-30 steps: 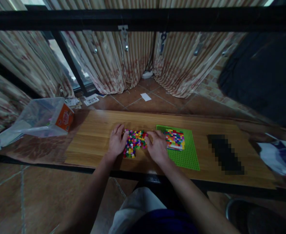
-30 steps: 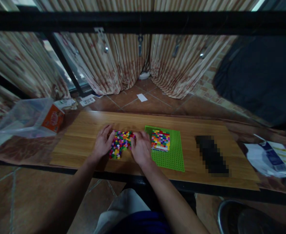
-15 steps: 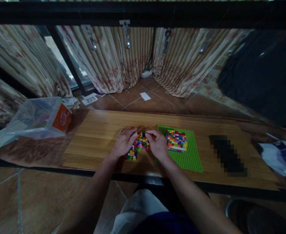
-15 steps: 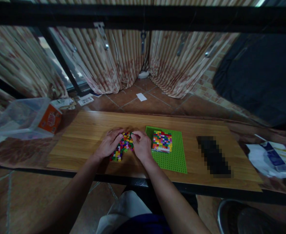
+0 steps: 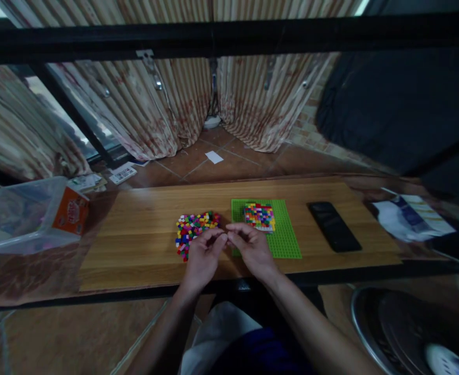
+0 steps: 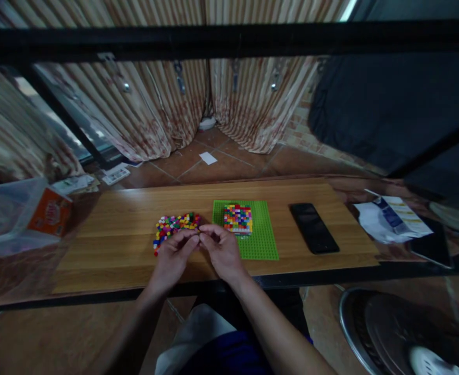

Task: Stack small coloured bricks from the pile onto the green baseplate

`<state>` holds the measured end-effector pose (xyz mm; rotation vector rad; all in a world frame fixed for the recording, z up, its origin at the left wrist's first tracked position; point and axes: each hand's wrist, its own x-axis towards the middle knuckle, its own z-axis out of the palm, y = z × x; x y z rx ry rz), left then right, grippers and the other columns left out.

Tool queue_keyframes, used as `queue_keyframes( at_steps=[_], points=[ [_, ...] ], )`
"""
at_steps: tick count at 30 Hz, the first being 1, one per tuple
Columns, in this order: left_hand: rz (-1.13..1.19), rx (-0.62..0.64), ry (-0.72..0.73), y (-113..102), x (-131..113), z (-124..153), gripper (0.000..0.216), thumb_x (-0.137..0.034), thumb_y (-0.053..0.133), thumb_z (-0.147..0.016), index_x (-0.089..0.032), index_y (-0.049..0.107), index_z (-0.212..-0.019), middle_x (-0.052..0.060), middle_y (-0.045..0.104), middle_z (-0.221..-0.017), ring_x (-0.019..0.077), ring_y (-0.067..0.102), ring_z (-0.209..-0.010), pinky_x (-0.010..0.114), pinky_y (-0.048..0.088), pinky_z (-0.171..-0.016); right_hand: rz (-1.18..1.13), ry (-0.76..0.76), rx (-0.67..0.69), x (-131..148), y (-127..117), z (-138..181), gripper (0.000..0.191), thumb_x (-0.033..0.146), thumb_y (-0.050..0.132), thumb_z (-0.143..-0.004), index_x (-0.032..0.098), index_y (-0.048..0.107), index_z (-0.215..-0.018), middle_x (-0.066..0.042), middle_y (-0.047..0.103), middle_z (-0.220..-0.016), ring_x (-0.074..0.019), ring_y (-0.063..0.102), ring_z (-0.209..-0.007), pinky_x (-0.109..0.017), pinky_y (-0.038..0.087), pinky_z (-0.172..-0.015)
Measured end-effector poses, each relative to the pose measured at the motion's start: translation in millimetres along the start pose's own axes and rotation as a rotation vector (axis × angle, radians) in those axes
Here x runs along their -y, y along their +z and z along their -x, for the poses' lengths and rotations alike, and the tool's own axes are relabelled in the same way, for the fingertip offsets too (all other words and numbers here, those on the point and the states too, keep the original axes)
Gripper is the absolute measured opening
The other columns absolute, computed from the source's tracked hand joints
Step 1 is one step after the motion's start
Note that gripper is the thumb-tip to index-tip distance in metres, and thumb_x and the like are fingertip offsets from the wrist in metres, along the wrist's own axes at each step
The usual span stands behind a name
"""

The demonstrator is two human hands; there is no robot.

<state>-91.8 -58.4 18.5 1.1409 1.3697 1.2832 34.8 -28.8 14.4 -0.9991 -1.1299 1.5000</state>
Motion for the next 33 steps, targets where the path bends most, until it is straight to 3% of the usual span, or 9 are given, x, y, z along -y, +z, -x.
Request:
queue_keyframes(
  at_steps=[6, 10, 14, 18, 24, 33],
  points=[
    [0.186, -0.014, -0.249, 24, 3, 18, 0.026, -0.04, 0.075, -0.069, -0.017, 0.071, -0.08, 0.002, 0.07, -0.076, 0.0144, 0.064, -0.068, 0.029, 0.054, -0.069, 0.023, 0.044, -0.114, -11, -22, 25, 0.02, 0.041, 0.074, -0.071, 0.022, 0.072, -0.077, 0.0, 0.069, -0.07, -0.0151, 0.061, -0.064, -0.03, 0.051, -0.064],
    [0.255, 0.032, -0.31, 42, 8, 22, 0.03, -0.044, 0.075, -0.069, -0.016, 0.072, -0.08, 0.003, 0.07, -0.073, 0.0134, 0.063, -0.066, 0.027, 0.052, -0.066, -0.041, 0.082, -0.108, -6, -40, 34, 0.024, 0.044, 0.073, -0.072, 0.021, 0.073, -0.077, 0.0, 0.067, -0.064, -0.0142, 0.059, -0.06, -0.029, 0.05, -0.062],
    [0.146, 0.015, -0.217, 48, 14, 14, 0.026, -0.041, 0.07, -0.073, -0.017, 0.071, -0.082, 0.002, 0.07, -0.075, 0.0144, 0.064, -0.069, 0.027, 0.053, -0.068, -0.018, 0.058, -0.237, -1, -63, 28, 0.025, 0.042, 0.077, -0.067, 0.021, 0.075, -0.08, 0.001, 0.068, -0.065, -0.0133, 0.058, -0.059, -0.029, 0.049, -0.061],
    [-0.13, -0.024, -0.054, 39, 24, 10, 0.018, -0.035, 0.064, -0.077, -0.018, 0.069, -0.082, 0.002, 0.07, -0.077, 0.0166, 0.066, -0.072, 0.029, 0.054, -0.07, 0.123, -0.047, -0.363, -1, -83, 16, 0.023, 0.04, 0.072, -0.073, 0.022, 0.076, -0.086, -0.003, 0.072, -0.083, -0.0148, 0.061, -0.066, -0.032, 0.051, -0.066],
    [-0.381, -0.043, 0.13, 22, 35, 14, 0.016, -0.032, 0.06, -0.081, -0.02, 0.069, -0.087, 0.003, 0.071, -0.081, 0.018, 0.067, -0.077, 0.03, 0.055, -0.072, 0.436, -0.243, -0.339, -3, -94, 7, 0.018, 0.032, 0.062, -0.083, 0.022, 0.075, -0.092, -0.005, 0.071, -0.09, -0.0185, 0.065, -0.083, -0.035, 0.051, -0.079],
    [-0.493, 0.025, 0.203, 19, 44, 16, 0.015, -0.031, 0.058, -0.084, -0.022, 0.068, -0.09, 0.003, 0.071, -0.085, 0.0183, 0.067, -0.08, 0.031, 0.054, -0.075, 0.614, -0.312, -0.343, -2, -90, 1, 0.019, 0.03, 0.058, -0.087, 0.022, 0.072, -0.097, -0.007, 0.071, -0.097, -0.0202, 0.066, -0.088, -0.037, 0.053, -0.08]
  ],
)
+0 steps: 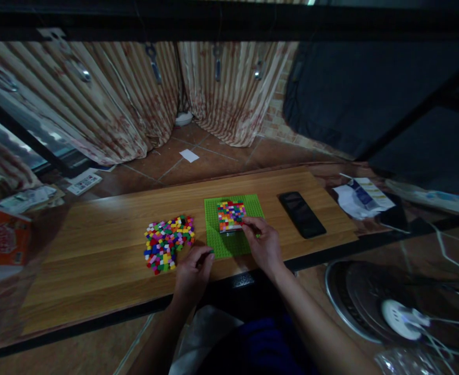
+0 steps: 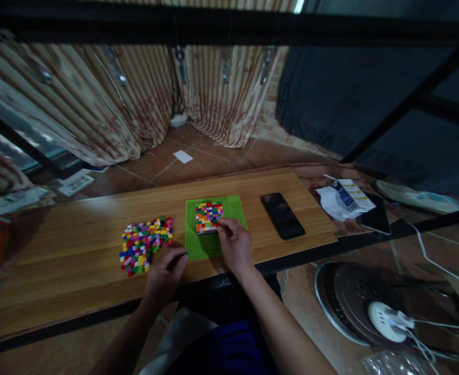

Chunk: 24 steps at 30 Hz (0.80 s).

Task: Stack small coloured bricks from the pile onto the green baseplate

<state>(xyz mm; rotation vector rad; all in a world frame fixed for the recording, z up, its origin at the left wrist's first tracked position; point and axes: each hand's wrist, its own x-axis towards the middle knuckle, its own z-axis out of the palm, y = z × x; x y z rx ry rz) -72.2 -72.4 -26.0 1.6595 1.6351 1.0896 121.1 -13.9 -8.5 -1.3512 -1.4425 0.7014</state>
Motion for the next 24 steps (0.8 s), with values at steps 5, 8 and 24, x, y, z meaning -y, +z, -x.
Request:
queue_keyframes(
  at_steps=[5, 8, 24],
  points=[
    [-0.014, -0.004, 0.019, 1, -1, 1, 0.014, -0.029, 0.056, -0.085, -0.023, 0.067, -0.09, 0.002, 0.071, -0.084, 0.0176, 0.067, -0.079, 0.03, 0.054, -0.075, 0.01, -0.046, 0.007, -1, -4, 0, 0.025, 0.031, 0.052, -0.09, 0.023, 0.071, -0.104, -0.008, 0.069, -0.098, -0.0202, 0.065, -0.091, -0.037, 0.052, -0.08],
    [-0.028, -0.003, 0.024, 1, -1, 0, 0.013, -0.029, 0.056, -0.085, -0.023, 0.067, -0.09, 0.002, 0.071, -0.085, 0.0178, 0.067, -0.08, 0.03, 0.054, -0.076, 0.058, -0.055, 0.027, -1, -10, 1, 0.027, 0.033, 0.048, -0.092, 0.022, 0.071, -0.103, -0.008, 0.067, -0.095, -0.0204, 0.064, -0.089, -0.036, 0.052, -0.079],
    [-0.054, -0.008, 0.071, 2, 0, 1, 0.013, -0.028, 0.055, -0.087, -0.021, 0.066, -0.089, 0.002, 0.07, -0.084, 0.0157, 0.067, -0.079, 0.027, 0.052, -0.073, 0.244, -0.114, 0.06, 5, -10, -1, 0.022, 0.027, 0.048, -0.092, 0.019, 0.068, -0.097, -0.009, 0.072, -0.094, -0.022, 0.067, -0.085, -0.036, 0.053, -0.078]
  ],
)
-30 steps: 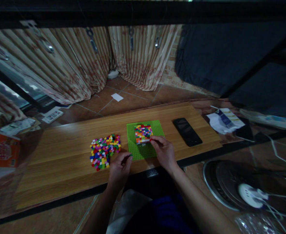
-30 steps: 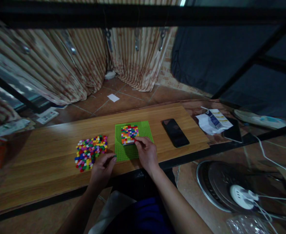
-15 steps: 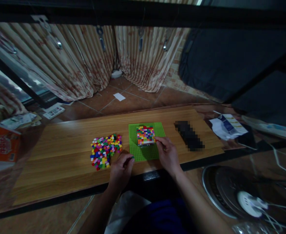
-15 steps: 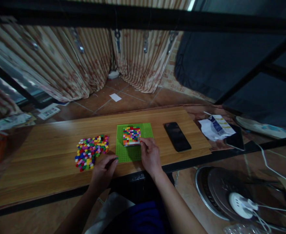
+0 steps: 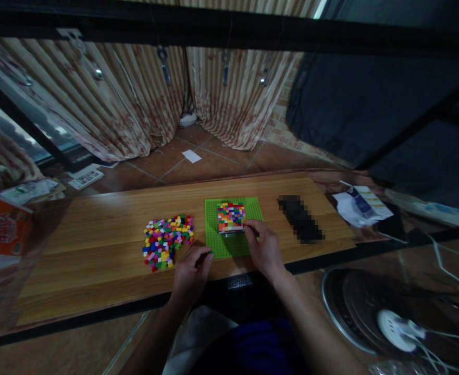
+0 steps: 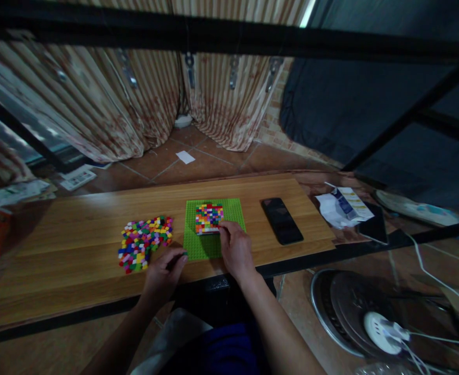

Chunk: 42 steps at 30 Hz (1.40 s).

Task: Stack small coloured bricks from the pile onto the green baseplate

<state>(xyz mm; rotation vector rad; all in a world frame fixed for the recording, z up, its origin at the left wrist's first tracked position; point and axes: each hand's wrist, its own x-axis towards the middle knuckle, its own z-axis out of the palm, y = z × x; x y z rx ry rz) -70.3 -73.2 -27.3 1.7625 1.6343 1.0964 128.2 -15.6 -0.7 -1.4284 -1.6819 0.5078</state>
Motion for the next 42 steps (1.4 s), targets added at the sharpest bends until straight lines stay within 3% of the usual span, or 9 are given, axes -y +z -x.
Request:
queue_keyframes(
  at_steps=[13, 24, 33, 42],
  points=[
    [-0.017, -0.007, 0.014, -1, -1, 0, 0.013, -0.026, 0.054, -0.088, -0.02, 0.066, -0.088, 0.002, 0.07, -0.083, 0.0156, 0.067, -0.078, 0.026, 0.053, -0.073, 0.036, -0.043, -0.121, -3, 19, -3, 0.017, 0.024, 0.053, -0.09, 0.022, 0.07, -0.091, -0.009, 0.062, -0.102, -0.0232, 0.057, -0.102, -0.041, 0.047, -0.092],
    [-0.01, -0.018, 0.026, 0, -2, -1, 0.012, -0.024, 0.054, -0.088, -0.02, 0.065, -0.087, 0.003, 0.07, -0.082, 0.0155, 0.066, -0.078, 0.027, 0.053, -0.073, -0.226, 0.155, -0.199, -16, 33, 1, 0.014, 0.033, 0.064, -0.084, 0.025, 0.074, -0.087, -0.007, 0.056, -0.12, -0.0243, 0.05, -0.116, -0.046, 0.039, -0.1],
    [-0.012, -0.011, 0.043, 2, 0, 1, 0.011, -0.023, 0.054, -0.088, -0.021, 0.065, -0.089, 0.002, 0.07, -0.084, 0.0156, 0.067, -0.079, 0.027, 0.052, -0.074, -0.463, 0.338, -0.224, -11, 33, -9, 0.013, 0.032, 0.073, -0.07, 0.023, 0.076, -0.079, -0.007, 0.063, -0.108, -0.0232, 0.055, -0.11, -0.042, 0.039, -0.1],
    [-0.019, -0.001, 0.024, 1, -2, 0, 0.011, -0.025, 0.054, -0.088, -0.021, 0.065, -0.089, 0.003, 0.07, -0.084, 0.0164, 0.067, -0.08, 0.029, 0.053, -0.075, -0.497, 0.38, -0.192, -18, 38, -15, 0.014, 0.034, 0.072, -0.067, 0.022, 0.074, -0.075, -0.005, 0.07, -0.098, -0.0238, 0.061, -0.103, -0.044, 0.042, -0.098]
  ],
)
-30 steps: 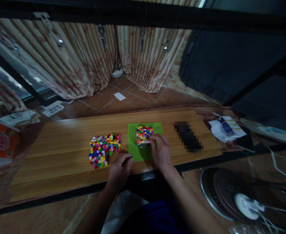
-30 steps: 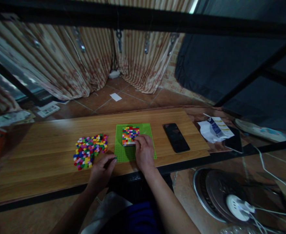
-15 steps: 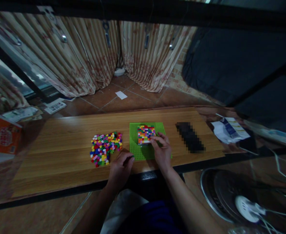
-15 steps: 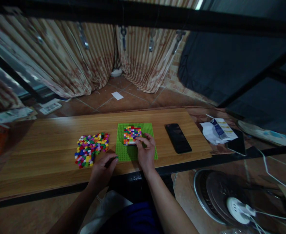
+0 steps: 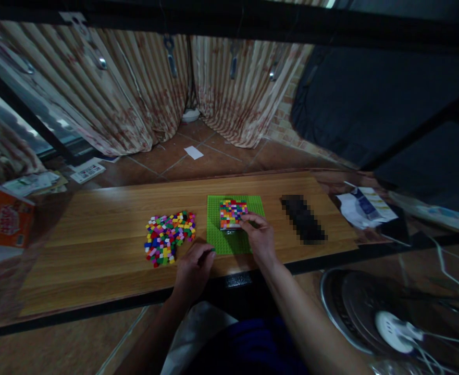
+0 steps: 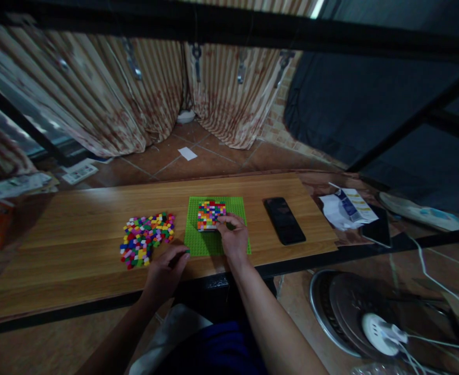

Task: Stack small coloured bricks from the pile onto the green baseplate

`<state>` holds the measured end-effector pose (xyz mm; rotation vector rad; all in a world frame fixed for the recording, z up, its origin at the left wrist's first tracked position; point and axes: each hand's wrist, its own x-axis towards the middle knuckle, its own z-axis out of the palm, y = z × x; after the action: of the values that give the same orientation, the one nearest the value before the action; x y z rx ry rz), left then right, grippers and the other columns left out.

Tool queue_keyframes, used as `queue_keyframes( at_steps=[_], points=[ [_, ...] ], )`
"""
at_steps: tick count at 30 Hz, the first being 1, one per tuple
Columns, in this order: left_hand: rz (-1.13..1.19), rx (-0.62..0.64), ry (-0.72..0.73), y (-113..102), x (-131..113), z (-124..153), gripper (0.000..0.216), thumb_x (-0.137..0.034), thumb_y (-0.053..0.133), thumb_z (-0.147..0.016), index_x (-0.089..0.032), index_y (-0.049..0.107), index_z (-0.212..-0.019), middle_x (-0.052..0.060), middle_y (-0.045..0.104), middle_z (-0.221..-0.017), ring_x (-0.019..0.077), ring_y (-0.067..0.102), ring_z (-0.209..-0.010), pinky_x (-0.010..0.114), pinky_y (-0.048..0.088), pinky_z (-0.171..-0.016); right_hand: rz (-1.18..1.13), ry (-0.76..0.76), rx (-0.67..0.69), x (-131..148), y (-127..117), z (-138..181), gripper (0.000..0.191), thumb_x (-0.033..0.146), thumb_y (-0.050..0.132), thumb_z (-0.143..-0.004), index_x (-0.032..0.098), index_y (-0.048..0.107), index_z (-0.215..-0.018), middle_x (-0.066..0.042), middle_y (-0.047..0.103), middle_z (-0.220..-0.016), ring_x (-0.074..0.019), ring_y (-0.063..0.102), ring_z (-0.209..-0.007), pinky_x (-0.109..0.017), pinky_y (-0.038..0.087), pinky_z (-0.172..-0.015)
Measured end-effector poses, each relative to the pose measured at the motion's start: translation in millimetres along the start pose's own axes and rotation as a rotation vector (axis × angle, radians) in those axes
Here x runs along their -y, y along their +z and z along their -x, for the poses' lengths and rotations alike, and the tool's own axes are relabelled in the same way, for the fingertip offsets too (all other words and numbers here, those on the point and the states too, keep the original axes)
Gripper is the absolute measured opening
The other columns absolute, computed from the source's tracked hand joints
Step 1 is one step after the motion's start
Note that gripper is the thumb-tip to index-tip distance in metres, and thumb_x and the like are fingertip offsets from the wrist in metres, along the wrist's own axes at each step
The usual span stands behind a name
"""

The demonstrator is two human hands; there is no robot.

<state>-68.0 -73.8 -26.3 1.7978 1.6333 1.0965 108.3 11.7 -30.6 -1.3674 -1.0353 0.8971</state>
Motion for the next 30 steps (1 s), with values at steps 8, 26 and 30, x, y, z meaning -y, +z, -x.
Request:
queue_keyframes(
  at_steps=[8, 26, 30],
  points=[
    [0.027, -0.029, -0.003, 1, 3, 1, 0.015, -0.027, 0.054, -0.088, -0.021, 0.067, -0.094, 0.004, 0.073, -0.089, 0.0176, 0.069, -0.083, 0.03, 0.056, -0.079, 0.123, -0.118, 0.012, 4, -7, 1, 0.016, 0.035, 0.07, -0.074, 0.021, 0.073, -0.081, -0.007, 0.07, -0.097, -0.0242, 0.061, -0.102, -0.046, 0.044, -0.096],
    [-0.007, -0.067, 0.058, 8, 7, 6, 0.017, -0.018, 0.054, -0.083, -0.02, 0.068, -0.093, 0.003, 0.072, -0.084, 0.0166, 0.069, -0.078, 0.029, 0.057, -0.075, 0.161, 0.096, 0.422, 25, 15, 79, 0.012, 0.029, 0.063, -0.078, 0.022, 0.07, -0.085, -0.001, 0.073, -0.08, -0.0176, 0.067, -0.074, -0.03, 0.053, -0.069],
    [-0.043, -0.08, 0.088, 10, 8, 8, 0.018, -0.016, 0.053, -0.083, -0.02, 0.067, -0.094, 0.003, 0.072, -0.084, 0.0161, 0.069, -0.077, 0.029, 0.057, -0.075, 0.15, 0.114, 0.371, 27, 19, 80, 0.01, 0.027, 0.062, -0.076, 0.022, 0.071, -0.08, 0.0, 0.073, -0.075, -0.0173, 0.067, -0.069, -0.029, 0.053, -0.066]
  ],
)
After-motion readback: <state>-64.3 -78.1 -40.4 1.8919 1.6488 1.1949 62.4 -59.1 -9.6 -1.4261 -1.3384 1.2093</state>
